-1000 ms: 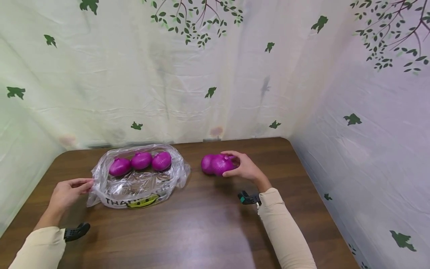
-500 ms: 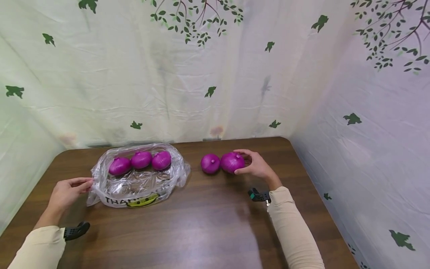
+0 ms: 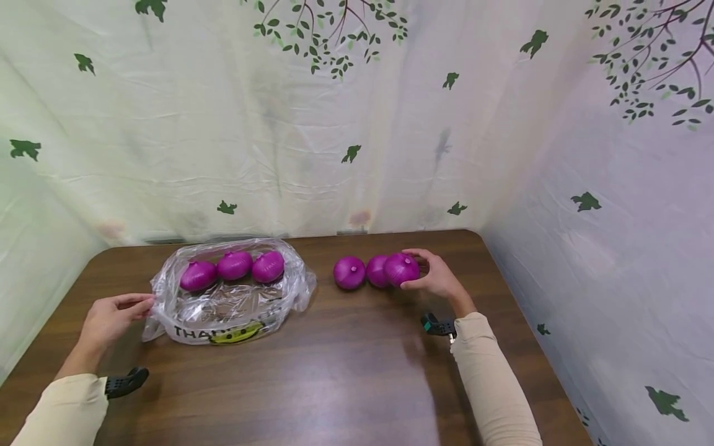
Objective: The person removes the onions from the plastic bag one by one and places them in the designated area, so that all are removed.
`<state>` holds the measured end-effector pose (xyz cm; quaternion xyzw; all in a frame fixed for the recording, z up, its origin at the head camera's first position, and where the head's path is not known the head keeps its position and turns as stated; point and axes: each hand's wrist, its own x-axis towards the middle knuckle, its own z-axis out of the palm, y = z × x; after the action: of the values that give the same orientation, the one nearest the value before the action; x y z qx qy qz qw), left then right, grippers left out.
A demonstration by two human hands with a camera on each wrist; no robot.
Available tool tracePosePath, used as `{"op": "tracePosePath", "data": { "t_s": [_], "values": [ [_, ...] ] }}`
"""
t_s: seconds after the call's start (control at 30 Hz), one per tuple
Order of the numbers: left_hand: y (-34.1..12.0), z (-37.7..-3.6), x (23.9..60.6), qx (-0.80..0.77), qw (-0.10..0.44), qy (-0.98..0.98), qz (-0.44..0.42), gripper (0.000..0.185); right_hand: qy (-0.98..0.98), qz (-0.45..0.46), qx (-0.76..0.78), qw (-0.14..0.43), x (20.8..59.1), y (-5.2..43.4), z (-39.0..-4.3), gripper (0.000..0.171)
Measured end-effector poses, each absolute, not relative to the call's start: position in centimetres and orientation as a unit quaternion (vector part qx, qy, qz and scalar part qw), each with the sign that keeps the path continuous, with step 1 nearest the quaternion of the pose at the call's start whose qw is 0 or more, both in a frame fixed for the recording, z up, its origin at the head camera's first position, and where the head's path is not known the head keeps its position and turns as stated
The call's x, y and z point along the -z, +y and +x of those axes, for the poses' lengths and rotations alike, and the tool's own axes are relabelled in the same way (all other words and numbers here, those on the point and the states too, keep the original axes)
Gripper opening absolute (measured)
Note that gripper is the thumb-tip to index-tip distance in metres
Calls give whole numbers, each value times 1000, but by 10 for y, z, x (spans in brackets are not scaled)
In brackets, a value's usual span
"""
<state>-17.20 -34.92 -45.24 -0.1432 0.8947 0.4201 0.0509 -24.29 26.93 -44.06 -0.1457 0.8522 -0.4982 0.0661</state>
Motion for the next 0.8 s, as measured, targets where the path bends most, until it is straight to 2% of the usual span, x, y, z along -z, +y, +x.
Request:
{"op": "tracePosePath", "data": {
  "t_s": [0.8],
  "values": [
    [-348, -173, 449, -421, 55, 894, -145, 54, 876, -84, 472, 58, 471, 292, -256, 73]
  ]
}}
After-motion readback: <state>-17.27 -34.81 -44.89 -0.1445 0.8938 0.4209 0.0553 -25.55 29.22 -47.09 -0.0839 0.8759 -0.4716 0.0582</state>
